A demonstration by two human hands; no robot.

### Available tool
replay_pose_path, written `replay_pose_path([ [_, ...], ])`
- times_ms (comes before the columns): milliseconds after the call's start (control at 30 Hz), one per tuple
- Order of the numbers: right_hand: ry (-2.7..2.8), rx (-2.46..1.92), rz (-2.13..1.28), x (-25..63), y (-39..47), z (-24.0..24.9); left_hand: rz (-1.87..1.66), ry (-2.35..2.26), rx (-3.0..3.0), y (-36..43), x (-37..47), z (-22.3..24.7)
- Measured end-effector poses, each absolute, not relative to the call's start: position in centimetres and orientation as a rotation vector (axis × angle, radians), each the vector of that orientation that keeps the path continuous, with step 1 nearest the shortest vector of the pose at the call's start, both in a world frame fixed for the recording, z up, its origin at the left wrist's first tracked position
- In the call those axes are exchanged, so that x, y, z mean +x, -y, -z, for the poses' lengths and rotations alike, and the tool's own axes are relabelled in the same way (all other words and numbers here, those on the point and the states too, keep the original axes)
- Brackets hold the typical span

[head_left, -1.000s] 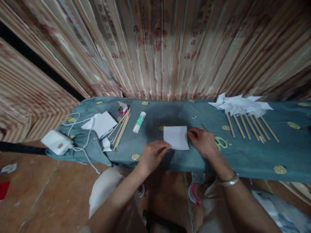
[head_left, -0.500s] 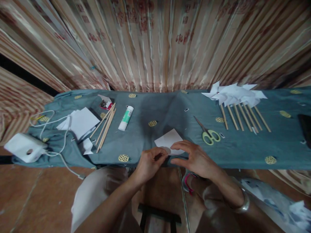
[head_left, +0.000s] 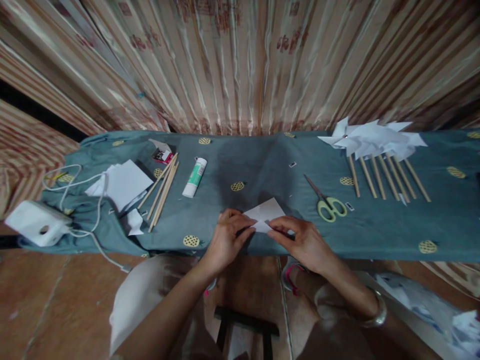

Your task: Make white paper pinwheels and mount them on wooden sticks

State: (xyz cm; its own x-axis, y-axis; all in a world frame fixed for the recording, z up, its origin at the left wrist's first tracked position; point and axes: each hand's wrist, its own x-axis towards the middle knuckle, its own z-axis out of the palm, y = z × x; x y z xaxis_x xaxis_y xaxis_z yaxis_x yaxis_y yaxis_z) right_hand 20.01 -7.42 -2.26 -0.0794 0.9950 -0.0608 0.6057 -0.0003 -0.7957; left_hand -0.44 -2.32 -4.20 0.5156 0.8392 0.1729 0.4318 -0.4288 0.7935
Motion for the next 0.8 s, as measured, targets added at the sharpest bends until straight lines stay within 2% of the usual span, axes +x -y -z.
replay_pose_path([
  [233, 1.583, -1.764, -0.950, 20.2, 6.7, 2.5, -0.694, -1.041, 2.034, 2.7, 0.4, 3.8],
  [467, 1.618, -1.847, -0.639, 20.8, 5.4, 3.1, -0.688, -1.073, 2.097, 2.5, 0.1, 4.4],
  [800, 1.666, -1.738, -0.432, 21.0, 5.0, 4.3, -0.661, -0.916, 2.577, 4.7, 0.9, 4.3],
])
